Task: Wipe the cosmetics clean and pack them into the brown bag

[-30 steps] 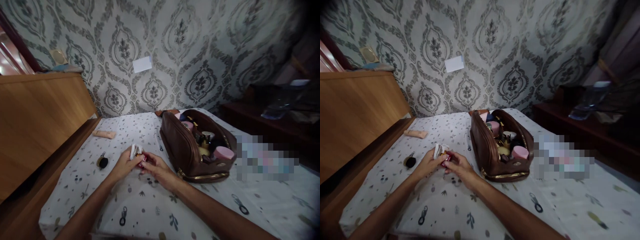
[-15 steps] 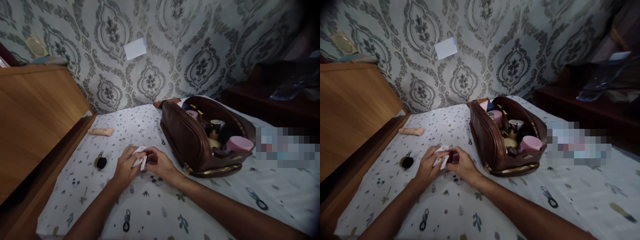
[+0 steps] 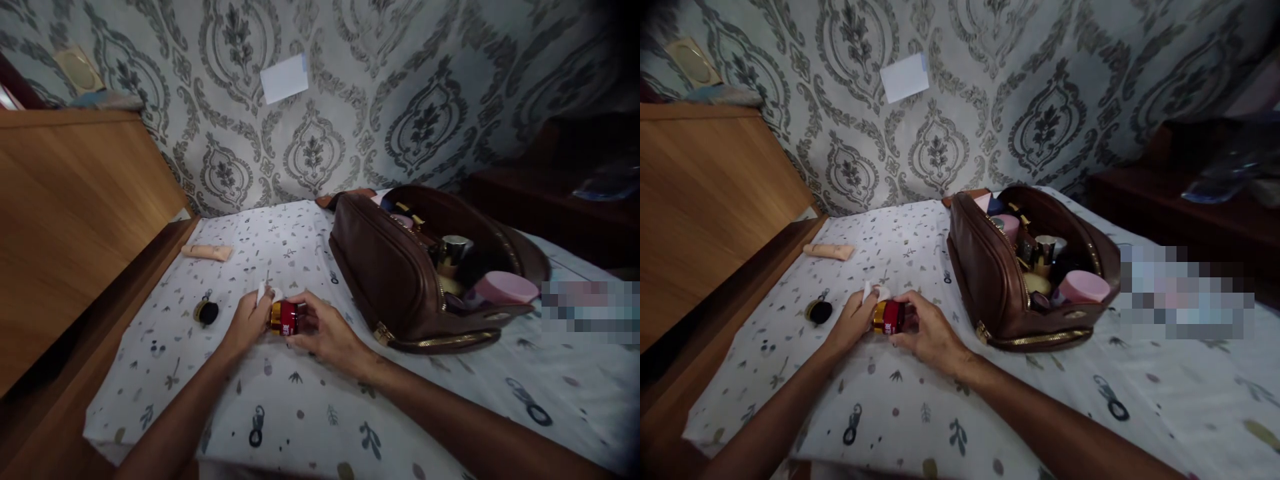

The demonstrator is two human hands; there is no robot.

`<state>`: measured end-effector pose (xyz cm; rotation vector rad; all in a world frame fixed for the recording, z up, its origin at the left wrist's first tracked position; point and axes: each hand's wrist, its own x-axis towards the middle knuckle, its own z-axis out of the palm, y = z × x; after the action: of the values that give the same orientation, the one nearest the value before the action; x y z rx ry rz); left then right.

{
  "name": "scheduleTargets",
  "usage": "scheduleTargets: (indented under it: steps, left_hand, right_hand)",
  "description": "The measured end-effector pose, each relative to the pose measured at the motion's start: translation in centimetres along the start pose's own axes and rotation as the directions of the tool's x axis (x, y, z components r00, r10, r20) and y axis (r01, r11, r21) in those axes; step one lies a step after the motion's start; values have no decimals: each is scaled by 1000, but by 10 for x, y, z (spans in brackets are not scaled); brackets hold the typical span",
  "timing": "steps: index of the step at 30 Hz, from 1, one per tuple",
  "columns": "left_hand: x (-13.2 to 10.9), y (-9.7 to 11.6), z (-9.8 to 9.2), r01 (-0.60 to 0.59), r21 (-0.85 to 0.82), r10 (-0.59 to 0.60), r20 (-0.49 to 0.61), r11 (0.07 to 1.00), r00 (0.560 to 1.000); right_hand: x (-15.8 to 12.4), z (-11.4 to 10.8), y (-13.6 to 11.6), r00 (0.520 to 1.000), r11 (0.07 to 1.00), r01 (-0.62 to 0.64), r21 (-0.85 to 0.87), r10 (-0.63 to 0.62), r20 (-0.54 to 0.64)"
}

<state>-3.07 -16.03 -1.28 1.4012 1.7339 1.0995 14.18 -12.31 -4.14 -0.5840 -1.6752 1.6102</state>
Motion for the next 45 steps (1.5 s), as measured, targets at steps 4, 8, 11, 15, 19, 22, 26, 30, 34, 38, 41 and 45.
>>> scheduleTargets:
  steps: [4,8,11,15,19,22,26,30,34,38,41,45]
  left_hand:
    - [1,0,-1,44,-55,-45,-4,997,999]
    - [1,0,1,79,-150,-76,24,985,997]
    - [1,-4,2,104,-275,-80,95,956,992]
    - [-1,-8,3,44,-283,-15,105,958,994]
    - [-4,-6,4,-29,-197,43,71,980,997]
    - [-7,-2,5,-100,-114,104,35,989,994]
    - [-13,1,5,-232,121,239,-41,965,970]
    - [-18,-2,8,-389,271,395,37,880,918]
    - [-19,-5,9,-465,303,456,105,832,884]
    - [-16,-8,5,-429,263,441,16,864,898]
    - [-14,-11,2,-378,183,390,-32,908,920]
    - [-9,-11,-1,-295,2,295,-7,955,955]
  right_hand:
    - [3,-2,-2,1000,996,0,93,2,-20]
    - [3,-2,-5,998,988,-29,149,38,-55]
    - [2,-1,-6,995,985,-42,170,57,-80]
    - [3,-2,-3,992,980,-43,193,65,-110]
    - [4,-2,0,986,977,-53,207,85,-145]
    - [5,-1,0,985,977,-51,206,83,-152]
    - [5,-1,0,982,978,-36,203,73,-176]
    - [6,-2,3,975,977,-36,211,80,-205]
    - [7,-2,5,976,976,-46,215,90,-198]
    - [6,-3,2,983,931,-56,362,116,-145]
    - [4,-3,-3,987,892,-89,443,139,-83]
    - [3,-3,-9,992,901,-118,417,129,2]
